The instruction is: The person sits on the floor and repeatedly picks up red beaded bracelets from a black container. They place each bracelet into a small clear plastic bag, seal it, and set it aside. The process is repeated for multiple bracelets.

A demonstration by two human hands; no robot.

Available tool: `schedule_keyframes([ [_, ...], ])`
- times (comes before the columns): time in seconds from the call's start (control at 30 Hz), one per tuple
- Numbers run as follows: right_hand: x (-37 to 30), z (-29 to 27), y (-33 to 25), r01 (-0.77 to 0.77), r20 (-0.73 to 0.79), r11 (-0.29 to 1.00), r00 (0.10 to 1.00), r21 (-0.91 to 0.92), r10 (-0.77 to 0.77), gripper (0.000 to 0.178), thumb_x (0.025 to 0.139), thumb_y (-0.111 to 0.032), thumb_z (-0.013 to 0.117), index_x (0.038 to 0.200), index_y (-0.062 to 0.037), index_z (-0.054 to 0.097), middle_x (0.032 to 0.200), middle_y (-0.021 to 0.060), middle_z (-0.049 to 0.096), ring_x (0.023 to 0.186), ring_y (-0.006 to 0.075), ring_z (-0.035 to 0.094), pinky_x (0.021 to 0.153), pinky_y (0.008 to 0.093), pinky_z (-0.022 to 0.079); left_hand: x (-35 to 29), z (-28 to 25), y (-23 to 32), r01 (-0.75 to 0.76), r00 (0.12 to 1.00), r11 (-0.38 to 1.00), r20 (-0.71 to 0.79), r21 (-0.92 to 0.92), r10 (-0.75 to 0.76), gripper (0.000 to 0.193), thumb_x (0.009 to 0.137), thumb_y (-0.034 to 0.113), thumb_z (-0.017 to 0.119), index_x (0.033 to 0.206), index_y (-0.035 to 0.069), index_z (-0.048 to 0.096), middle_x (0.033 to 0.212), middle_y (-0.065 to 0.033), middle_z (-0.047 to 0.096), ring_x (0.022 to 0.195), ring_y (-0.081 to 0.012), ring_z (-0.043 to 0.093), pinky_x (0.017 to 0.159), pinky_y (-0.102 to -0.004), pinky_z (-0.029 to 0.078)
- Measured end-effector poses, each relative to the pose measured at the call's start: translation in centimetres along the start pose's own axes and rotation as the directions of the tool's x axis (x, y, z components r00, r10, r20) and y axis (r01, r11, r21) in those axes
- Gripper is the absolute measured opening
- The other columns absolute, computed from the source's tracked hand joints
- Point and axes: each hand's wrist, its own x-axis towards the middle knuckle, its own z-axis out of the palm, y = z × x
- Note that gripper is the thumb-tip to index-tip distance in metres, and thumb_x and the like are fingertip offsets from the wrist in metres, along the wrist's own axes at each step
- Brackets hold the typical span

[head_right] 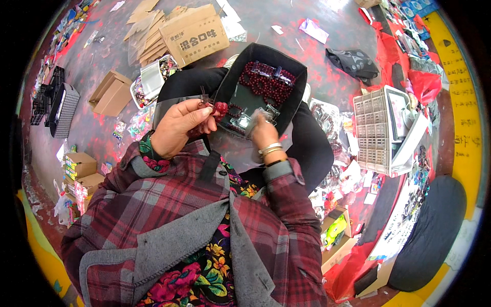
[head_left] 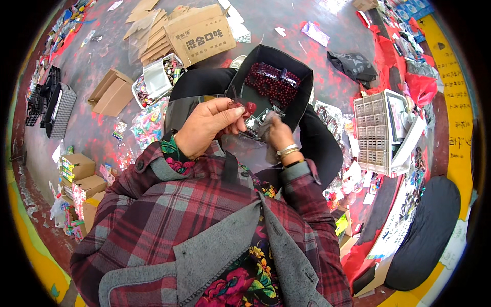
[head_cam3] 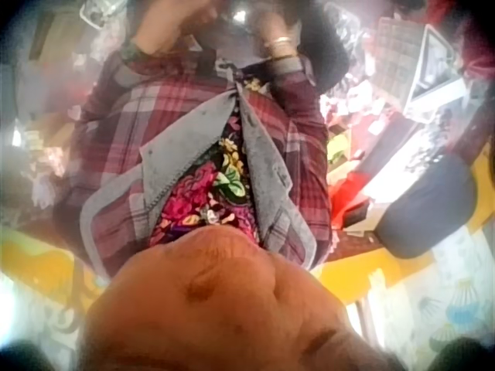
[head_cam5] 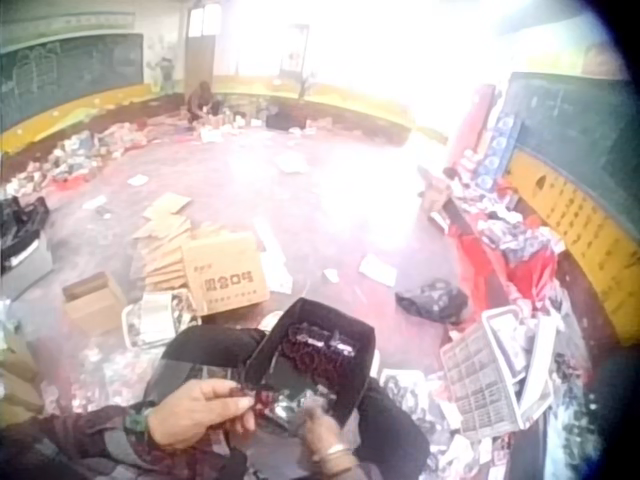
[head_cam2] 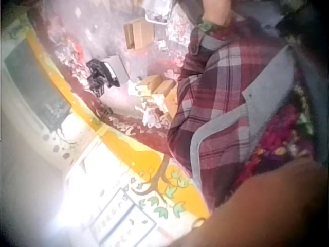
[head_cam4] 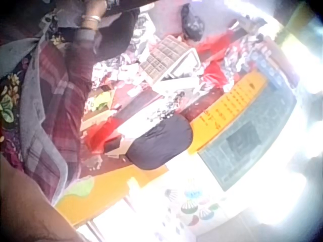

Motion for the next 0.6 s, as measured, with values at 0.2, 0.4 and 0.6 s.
schedule_keyframes([
  [0.2, -0.9, 6.5, 0.0, 0.122, 0.419, 0.973, 0.908, -0.197, -0.029, 0.036, 0.082, -0.015, 0.046, 0.116, -0.0028, 0.044, 0.096, 0.0232, 0.061, 0.087, 0.0362, 0.061, 0.074, 0.0422, 0.048, 0.0, 0.0, -0.4, 0.012, 1.0, 1.0, 0.023, -0.016, -0.012, 0.018, 0.093, 0.021, 0.05, 0.092, 0.005, 0.058, 0.081, -0.001, 0.062, 0.073, -0.0054, 0.054, 0.07, -0.0193, 0.043],
  [0.4, -1.4, 5.9, 1.6, 0.113, 0.352, 0.99, 0.933, -0.083, -0.077, 0.032, 0.083, -0.014, 0.047, 0.112, -0.0054, 0.055, 0.093, 0.0206, 0.063, 0.082, 0.0319, 0.063, 0.071, 0.0385, 0.049, 0.4, -0.3, -1.2, -0.022, 0.995, 0.997, 0.104, 0.078, 0.014, 0.019, 0.094, 0.021, 0.048, 0.093, 0.004, 0.057, 0.082, -0.0005, 0.06, 0.072, -0.0052, 0.053, 0.068, -0.0192, 0.043],
  [0.6, -2.6, -2.9, -5.2, -0.092, 0.165, 0.486, 0.98, 0.869, -0.111, 0.042, 0.092, -0.033, 0.047, 0.115, -0.0002, 0.055, 0.108, 0.0053, 0.06, 0.092, 0.0137, 0.056, 0.076, 0.0286, 0.044, 0.1, -0.3, -1.2, -0.036, 0.979, 0.993, 0.206, 0.115, 0.012, 0.022, 0.095, 0.022, 0.046, 0.093, 0.003, 0.056, 0.08, -0.0012, 0.06, 0.067, -0.0051, 0.05, 0.063, -0.0189, 0.042],
])
